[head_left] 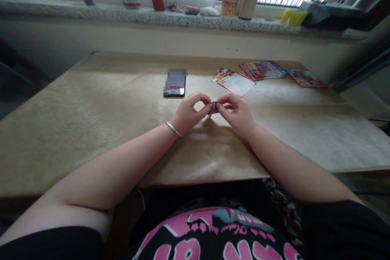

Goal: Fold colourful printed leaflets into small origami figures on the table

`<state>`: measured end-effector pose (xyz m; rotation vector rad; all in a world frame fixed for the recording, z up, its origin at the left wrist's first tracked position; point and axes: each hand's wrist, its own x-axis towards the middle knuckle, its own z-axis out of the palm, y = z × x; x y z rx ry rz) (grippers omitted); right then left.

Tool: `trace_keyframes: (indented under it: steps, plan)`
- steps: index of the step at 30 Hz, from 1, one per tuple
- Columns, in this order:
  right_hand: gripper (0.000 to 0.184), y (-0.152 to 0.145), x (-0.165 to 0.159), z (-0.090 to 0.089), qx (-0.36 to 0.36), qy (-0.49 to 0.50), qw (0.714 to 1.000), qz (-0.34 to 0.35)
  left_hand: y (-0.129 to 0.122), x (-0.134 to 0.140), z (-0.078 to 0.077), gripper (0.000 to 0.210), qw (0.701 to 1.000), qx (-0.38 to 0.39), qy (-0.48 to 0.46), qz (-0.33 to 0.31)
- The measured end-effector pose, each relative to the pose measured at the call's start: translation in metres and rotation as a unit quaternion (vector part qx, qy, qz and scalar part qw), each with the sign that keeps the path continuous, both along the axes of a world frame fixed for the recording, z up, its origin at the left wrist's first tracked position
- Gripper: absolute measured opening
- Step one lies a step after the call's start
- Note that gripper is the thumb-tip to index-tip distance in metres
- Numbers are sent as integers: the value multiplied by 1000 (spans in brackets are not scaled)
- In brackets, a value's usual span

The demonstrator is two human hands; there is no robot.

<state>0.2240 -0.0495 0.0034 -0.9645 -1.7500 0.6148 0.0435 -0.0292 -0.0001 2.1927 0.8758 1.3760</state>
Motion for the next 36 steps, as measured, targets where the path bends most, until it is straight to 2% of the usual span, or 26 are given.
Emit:
trace_keyframes:
  steps: [9, 14, 18, 24, 30, 36]
  plan:
    - [5, -5, -6, 5, 17, -20, 999, -23, -1, 0, 0, 6, 998, 57, -3, 23]
    - [4, -6, -6, 4, 18, -21, 999, -28, -2, 1, 2, 5, 998, 55, -10, -3]
    - [6, -5, -4, 3, 44, -46, 998, -16, -1, 2, 3, 4, 999, 48, 4, -17]
    - [6, -5, -2, 4, 69, -63, 996, -5, 0, 2, 3, 3, 998, 57, 17, -6]
    - [5, -4, -3, 5, 68, -71, 995, -13, 1, 3, -1, 5, 999, 17, -3, -36]
    - [4, -3, -5, 2, 53, -75, 995, -35, 2, 5, -3, 3, 996, -76, -15, -40]
